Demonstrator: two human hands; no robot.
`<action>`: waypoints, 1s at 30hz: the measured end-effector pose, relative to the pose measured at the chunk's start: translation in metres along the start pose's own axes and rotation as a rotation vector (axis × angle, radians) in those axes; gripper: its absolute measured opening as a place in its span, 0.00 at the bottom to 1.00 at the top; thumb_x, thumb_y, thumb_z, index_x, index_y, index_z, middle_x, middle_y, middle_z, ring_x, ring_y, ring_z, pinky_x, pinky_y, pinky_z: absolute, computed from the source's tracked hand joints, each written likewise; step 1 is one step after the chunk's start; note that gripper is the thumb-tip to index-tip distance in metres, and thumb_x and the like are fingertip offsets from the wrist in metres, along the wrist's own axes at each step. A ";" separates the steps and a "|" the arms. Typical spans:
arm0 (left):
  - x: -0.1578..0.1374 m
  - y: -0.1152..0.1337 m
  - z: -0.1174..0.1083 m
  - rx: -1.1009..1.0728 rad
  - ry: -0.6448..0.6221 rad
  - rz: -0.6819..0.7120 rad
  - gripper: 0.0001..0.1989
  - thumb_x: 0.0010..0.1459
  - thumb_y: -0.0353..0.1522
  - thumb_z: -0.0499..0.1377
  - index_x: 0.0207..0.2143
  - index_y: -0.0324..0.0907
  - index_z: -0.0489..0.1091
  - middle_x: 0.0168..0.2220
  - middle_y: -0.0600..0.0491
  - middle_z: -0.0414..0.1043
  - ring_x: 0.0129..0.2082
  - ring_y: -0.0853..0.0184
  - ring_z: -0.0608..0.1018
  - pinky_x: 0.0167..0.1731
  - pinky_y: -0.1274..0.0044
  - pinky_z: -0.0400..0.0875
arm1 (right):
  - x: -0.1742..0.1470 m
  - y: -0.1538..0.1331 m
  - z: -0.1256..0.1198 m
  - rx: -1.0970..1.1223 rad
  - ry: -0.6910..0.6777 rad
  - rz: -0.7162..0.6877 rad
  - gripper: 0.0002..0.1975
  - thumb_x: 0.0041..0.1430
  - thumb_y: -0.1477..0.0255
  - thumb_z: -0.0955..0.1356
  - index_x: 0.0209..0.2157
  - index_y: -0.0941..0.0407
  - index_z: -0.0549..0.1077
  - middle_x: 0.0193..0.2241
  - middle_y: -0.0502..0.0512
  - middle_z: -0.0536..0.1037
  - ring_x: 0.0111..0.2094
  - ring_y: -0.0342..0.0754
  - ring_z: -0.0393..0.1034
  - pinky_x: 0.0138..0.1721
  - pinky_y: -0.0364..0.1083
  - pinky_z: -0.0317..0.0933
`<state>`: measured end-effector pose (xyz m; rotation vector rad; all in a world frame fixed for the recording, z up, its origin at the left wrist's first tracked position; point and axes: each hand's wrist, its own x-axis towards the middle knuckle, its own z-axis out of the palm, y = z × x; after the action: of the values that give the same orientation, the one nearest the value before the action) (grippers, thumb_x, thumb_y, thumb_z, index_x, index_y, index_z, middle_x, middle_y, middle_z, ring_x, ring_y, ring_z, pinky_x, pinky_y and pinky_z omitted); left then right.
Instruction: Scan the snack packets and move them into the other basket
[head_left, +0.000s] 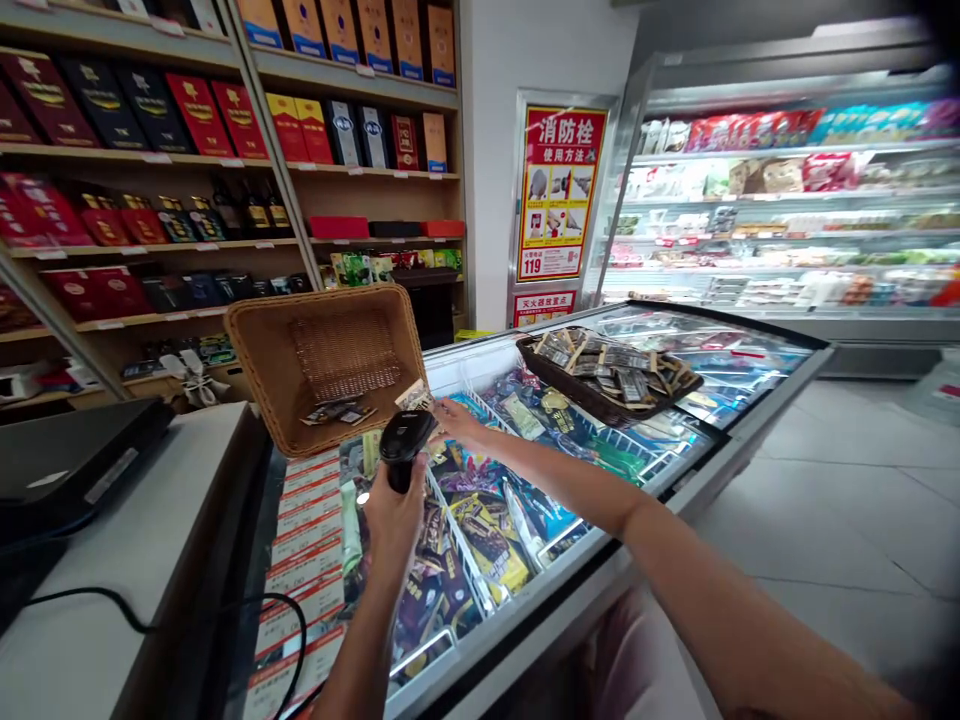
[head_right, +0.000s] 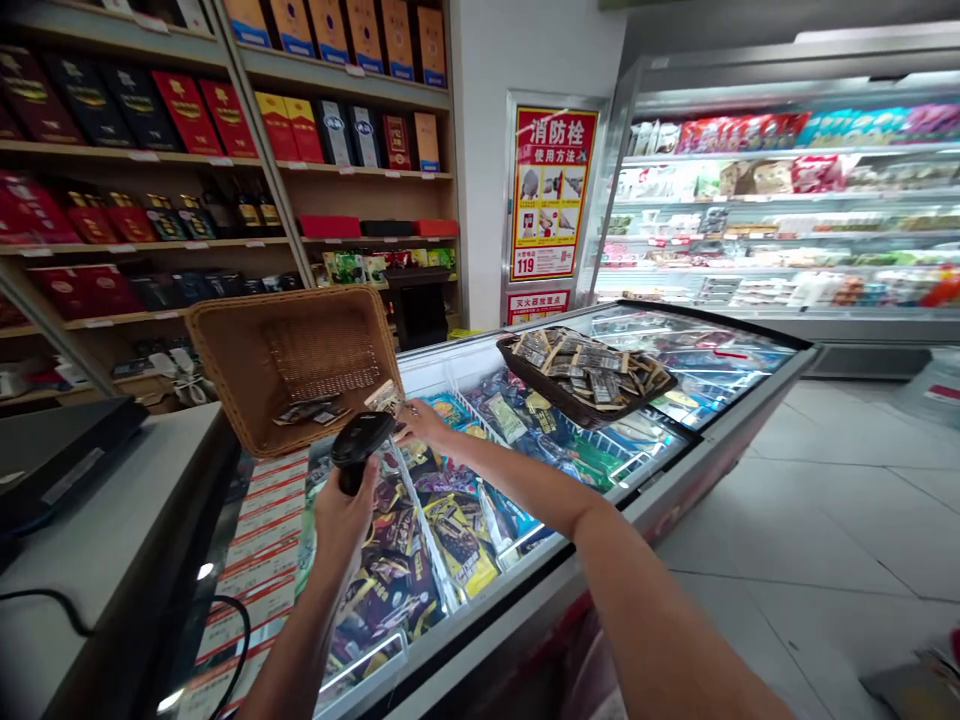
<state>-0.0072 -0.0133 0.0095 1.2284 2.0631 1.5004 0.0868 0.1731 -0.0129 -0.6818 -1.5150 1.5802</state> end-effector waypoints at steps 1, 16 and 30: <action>0.000 0.001 0.000 -0.008 0.000 -0.006 0.28 0.55 0.59 0.57 0.36 0.43 0.73 0.23 0.54 0.73 0.25 0.61 0.75 0.25 0.75 0.64 | -0.012 0.004 -0.016 0.034 0.017 0.029 0.16 0.56 0.58 0.74 0.36 0.53 0.69 0.31 0.48 0.73 0.33 0.45 0.74 0.38 0.47 0.74; -0.011 0.008 0.016 -0.325 -0.527 -0.116 0.29 0.44 0.56 0.69 0.30 0.40 0.69 0.21 0.58 0.67 0.17 0.74 0.65 0.18 0.80 0.58 | -0.050 0.019 -0.119 -0.371 0.455 -0.397 0.11 0.49 0.75 0.65 0.30 0.55 0.81 0.47 0.59 0.77 0.49 0.56 0.72 0.50 0.53 0.65; -0.004 -0.003 0.019 -0.147 -0.488 -0.005 0.27 0.50 0.57 0.65 0.29 0.43 0.67 0.17 0.59 0.66 0.17 0.70 0.67 0.19 0.78 0.60 | -0.049 0.021 -0.121 -0.408 0.480 -0.381 0.15 0.45 0.77 0.62 0.29 0.56 0.81 0.36 0.56 0.77 0.41 0.51 0.70 0.46 0.48 0.63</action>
<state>0.0060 -0.0050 -0.0019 1.3638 1.6076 1.1762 0.2088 0.1971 -0.0570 -0.8625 -1.4926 0.7586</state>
